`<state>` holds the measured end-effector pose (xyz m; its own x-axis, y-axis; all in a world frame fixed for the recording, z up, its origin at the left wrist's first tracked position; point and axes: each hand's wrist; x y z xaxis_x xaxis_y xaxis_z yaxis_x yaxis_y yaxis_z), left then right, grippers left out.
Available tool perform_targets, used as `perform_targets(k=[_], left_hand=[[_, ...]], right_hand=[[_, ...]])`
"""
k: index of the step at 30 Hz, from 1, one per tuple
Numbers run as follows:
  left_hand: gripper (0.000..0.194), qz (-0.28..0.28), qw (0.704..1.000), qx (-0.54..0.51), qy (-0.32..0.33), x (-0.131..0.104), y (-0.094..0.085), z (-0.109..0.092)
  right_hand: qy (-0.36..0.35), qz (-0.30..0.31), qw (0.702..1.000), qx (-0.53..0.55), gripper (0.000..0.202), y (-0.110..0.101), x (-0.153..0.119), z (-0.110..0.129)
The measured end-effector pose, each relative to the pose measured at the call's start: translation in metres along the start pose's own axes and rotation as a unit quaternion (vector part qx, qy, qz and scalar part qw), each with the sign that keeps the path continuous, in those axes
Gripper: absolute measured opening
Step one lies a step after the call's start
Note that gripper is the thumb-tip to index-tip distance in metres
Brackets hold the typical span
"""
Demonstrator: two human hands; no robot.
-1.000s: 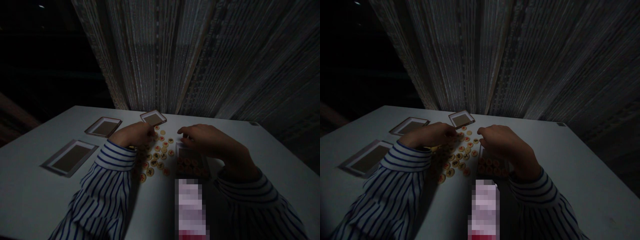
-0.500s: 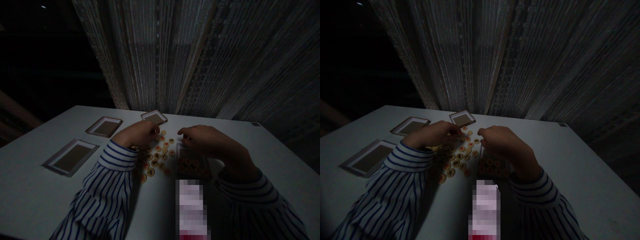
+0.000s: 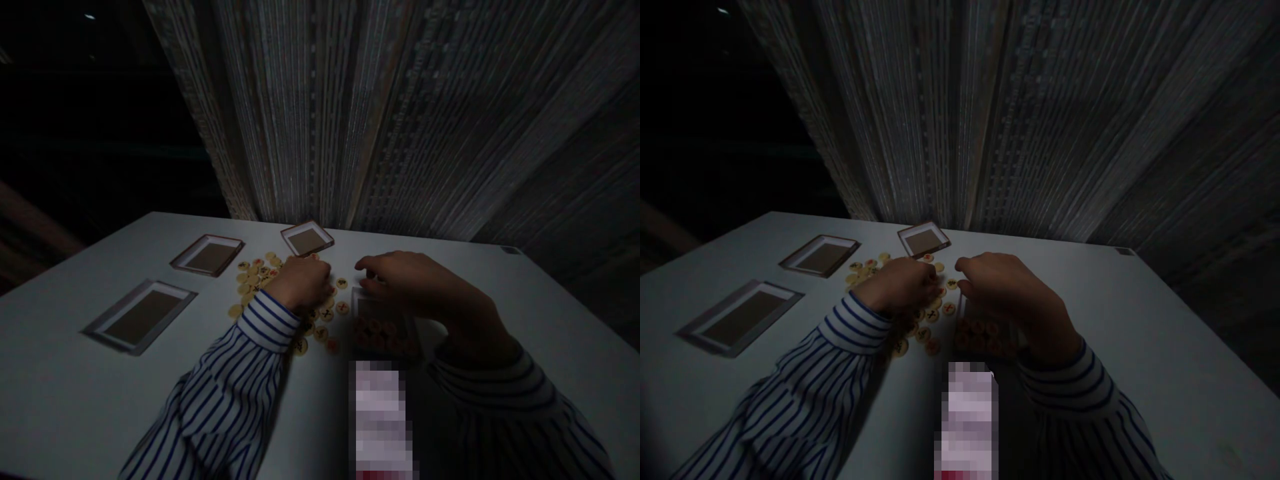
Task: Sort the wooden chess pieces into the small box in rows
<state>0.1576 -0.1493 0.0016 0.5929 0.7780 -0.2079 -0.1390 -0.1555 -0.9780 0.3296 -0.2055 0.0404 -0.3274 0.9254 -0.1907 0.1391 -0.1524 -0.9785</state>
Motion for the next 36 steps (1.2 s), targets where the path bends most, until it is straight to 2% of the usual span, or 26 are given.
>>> perform_targets(k=[7,19,36], left_hand=[[0.033,-0.042,0.998,0.026,-0.032,0.008,0.015,-0.01],[0.031,-0.032,0.998,0.021,-0.053,0.011,0.02,-0.023],[0.029,-0.012,0.999,0.015,-0.045,0.016,0.024,-0.02]], right_hand=[[-0.003,0.007,1.0,0.0,0.035,-0.001,0.0,0.001],[-0.012,0.005,1.0,-0.007,0.032,0.002,0.001,0.002],[-0.021,0.007,1.0,-0.018,0.032,0.004,0.002,0.003]])
Point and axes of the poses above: each hand's wrist, its own x-axis towards the middle knuckle, its own y-axis out of the palm, z = x × y, and after that the axes turned 9 degrees about z, right-handed
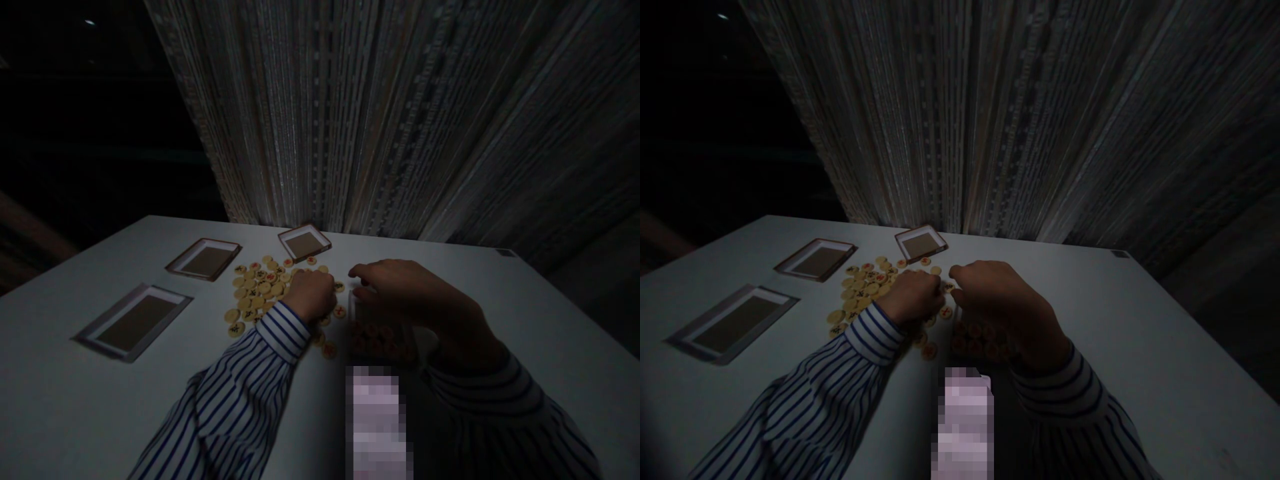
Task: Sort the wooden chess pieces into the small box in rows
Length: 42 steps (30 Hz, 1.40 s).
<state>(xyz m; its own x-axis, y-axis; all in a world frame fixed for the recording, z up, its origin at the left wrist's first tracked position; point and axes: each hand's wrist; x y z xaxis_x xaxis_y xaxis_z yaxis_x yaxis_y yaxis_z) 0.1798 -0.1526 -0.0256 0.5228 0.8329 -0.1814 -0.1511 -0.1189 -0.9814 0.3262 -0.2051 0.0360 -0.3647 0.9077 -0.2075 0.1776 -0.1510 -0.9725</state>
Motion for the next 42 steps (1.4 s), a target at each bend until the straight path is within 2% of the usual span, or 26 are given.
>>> perform_targets(k=[6,15,24,33,42], left_hand=[[0.029,-0.009,1.0,-0.006,0.003,-0.002,-0.002,0.001],[0.025,-0.117,0.992,-0.045,0.018,-0.005,-0.017,0.015],[0.027,-0.196,0.961,-0.163,0.105,-0.008,-0.023,0.022],[0.024,-0.257,0.928,-0.224,0.15,-0.017,-0.035,0.011],[0.02,-0.323,0.905,-0.229,0.158,-0.02,-0.04,0.005]], right_hand=[[-0.006,-0.006,1.0,-0.006,0.032,0.001,-0.001,-0.001],[0.011,-0.007,1.0,0.01,0.033,-0.003,-0.005,-0.002],[0.041,-0.009,0.999,0.015,0.033,-0.007,-0.004,-0.002],[0.08,-0.131,0.981,0.118,0.032,-0.017,-0.006,-0.001],[0.039,-0.221,0.945,0.236,0.026,-0.014,-0.004,-0.004]])
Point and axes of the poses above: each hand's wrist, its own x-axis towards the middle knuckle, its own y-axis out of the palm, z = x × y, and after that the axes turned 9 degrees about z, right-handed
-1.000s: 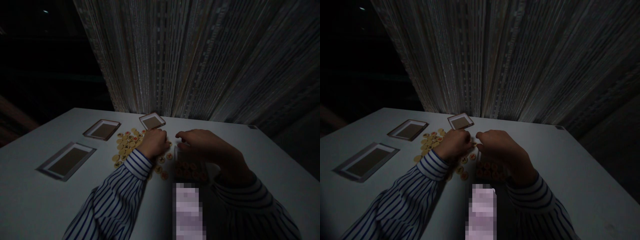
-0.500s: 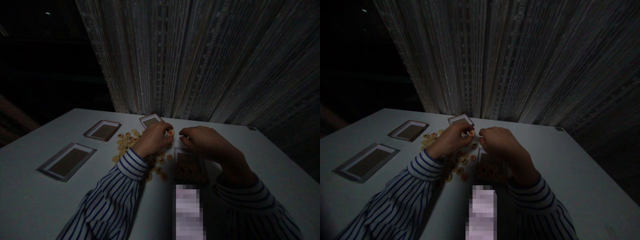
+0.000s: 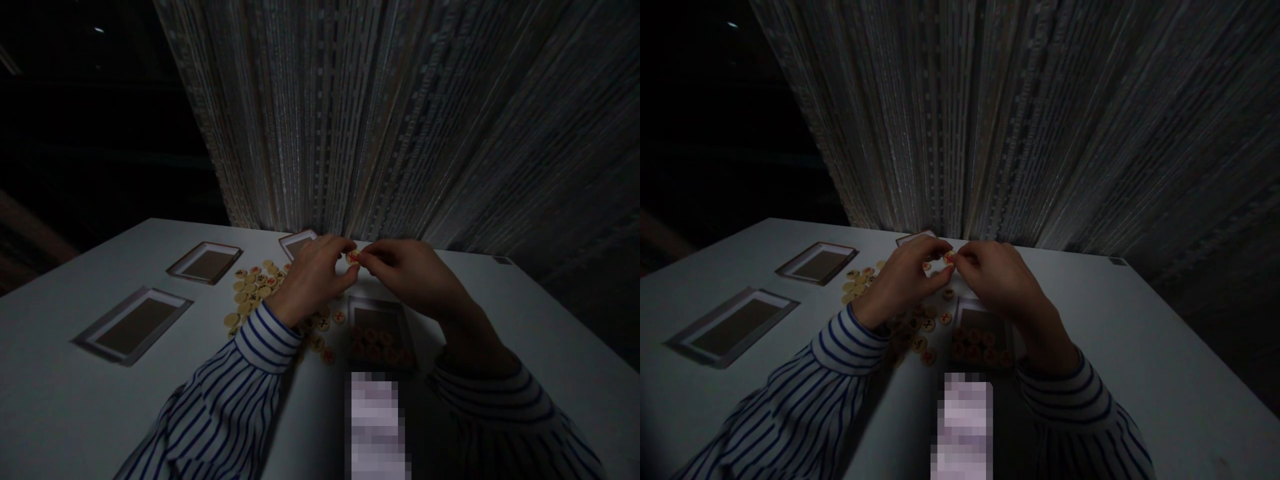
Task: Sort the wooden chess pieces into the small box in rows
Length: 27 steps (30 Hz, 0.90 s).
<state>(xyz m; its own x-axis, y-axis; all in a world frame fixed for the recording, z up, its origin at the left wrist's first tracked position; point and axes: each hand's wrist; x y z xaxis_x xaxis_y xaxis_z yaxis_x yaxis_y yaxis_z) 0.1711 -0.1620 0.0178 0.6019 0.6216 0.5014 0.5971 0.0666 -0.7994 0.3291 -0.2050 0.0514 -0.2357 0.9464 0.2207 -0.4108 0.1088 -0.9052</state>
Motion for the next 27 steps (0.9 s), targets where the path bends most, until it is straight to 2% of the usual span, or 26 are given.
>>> perform_targets(k=[8,13,19,27], left_hand=[[0.021,-0.029,0.999,-0.037,0.011,0.0,0.001,-0.003],[0.024,-0.019,0.988,-0.154,-0.008,0.002,-0.002,0.002],[0.017,0.048,0.931,-0.354,-0.08,0.004,-0.01,0.002],[0.02,0.077,0.883,-0.445,-0.126,0.003,-0.013,0.004]], right_hand=[[-0.016,-0.048,0.995,0.087,0.023,0.002,0.0,0.0],[-0.038,-0.049,0.997,0.056,0.021,-0.002,-0.002,-0.002],[-0.083,-0.014,0.996,0.04,0.022,-0.009,-0.006,-0.001],[-0.085,-0.016,0.994,0.071,0.022,-0.011,-0.009,0.0]])
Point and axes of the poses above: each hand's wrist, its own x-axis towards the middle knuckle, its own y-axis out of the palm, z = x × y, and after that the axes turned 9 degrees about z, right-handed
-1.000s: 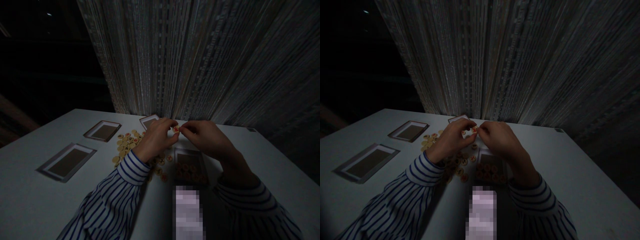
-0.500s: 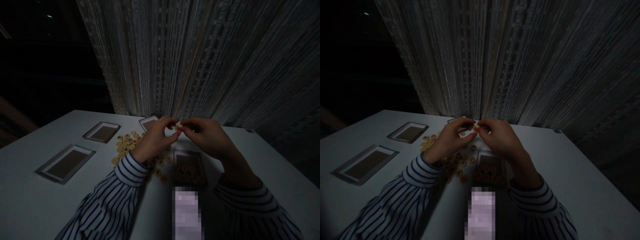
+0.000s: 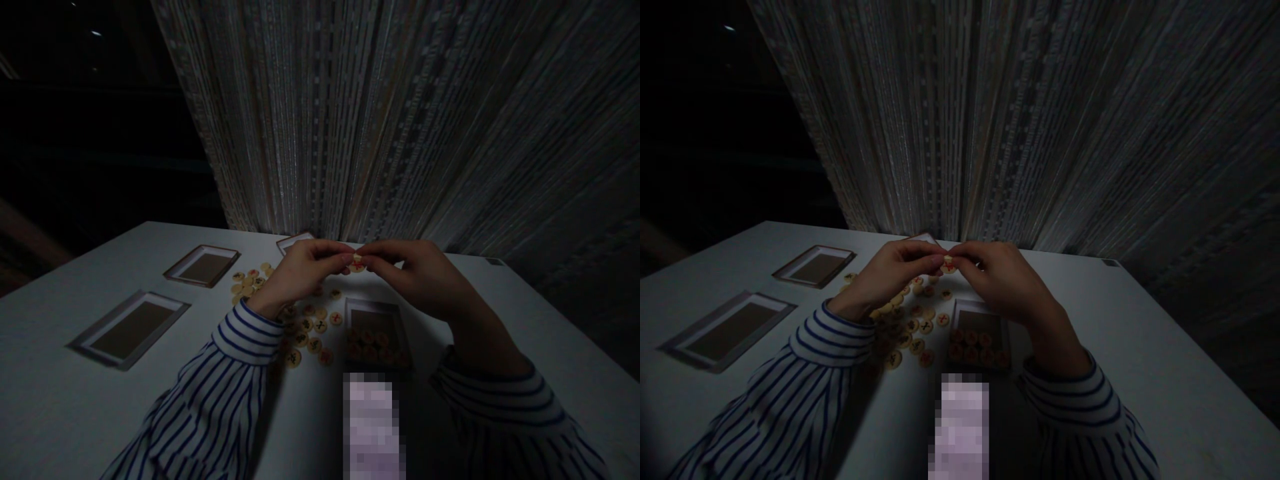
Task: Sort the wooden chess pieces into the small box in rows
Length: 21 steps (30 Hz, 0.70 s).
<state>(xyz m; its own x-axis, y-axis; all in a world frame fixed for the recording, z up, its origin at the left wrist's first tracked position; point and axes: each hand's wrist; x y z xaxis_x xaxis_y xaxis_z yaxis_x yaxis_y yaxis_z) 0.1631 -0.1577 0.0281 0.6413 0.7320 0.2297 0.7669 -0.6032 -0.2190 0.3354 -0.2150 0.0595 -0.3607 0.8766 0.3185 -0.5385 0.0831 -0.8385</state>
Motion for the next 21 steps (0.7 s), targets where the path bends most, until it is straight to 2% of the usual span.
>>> perform_targets(k=[7,11,17,21], left_hand=[[0.026,0.023,0.996,-0.078,-0.03,-0.002,0.001,-0.002],[0.025,0.01,0.99,-0.135,-0.032,-0.001,0.007,-0.006],[0.023,0.017,0.98,-0.195,-0.032,0.0,0.013,-0.007],[0.018,0.03,0.971,-0.229,-0.054,0.0,0.021,-0.003]], right_hand=[[-0.009,-0.033,0.999,0.005,0.02,-0.002,-0.002,0.001],[-0.006,-0.042,0.999,0.001,0.02,-0.004,-0.009,0.001],[-0.009,-0.012,1.0,-0.01,0.024,-0.007,-0.023,0.002],[-0.01,-0.007,0.999,-0.039,0.026,-0.007,-0.032,0.0]])
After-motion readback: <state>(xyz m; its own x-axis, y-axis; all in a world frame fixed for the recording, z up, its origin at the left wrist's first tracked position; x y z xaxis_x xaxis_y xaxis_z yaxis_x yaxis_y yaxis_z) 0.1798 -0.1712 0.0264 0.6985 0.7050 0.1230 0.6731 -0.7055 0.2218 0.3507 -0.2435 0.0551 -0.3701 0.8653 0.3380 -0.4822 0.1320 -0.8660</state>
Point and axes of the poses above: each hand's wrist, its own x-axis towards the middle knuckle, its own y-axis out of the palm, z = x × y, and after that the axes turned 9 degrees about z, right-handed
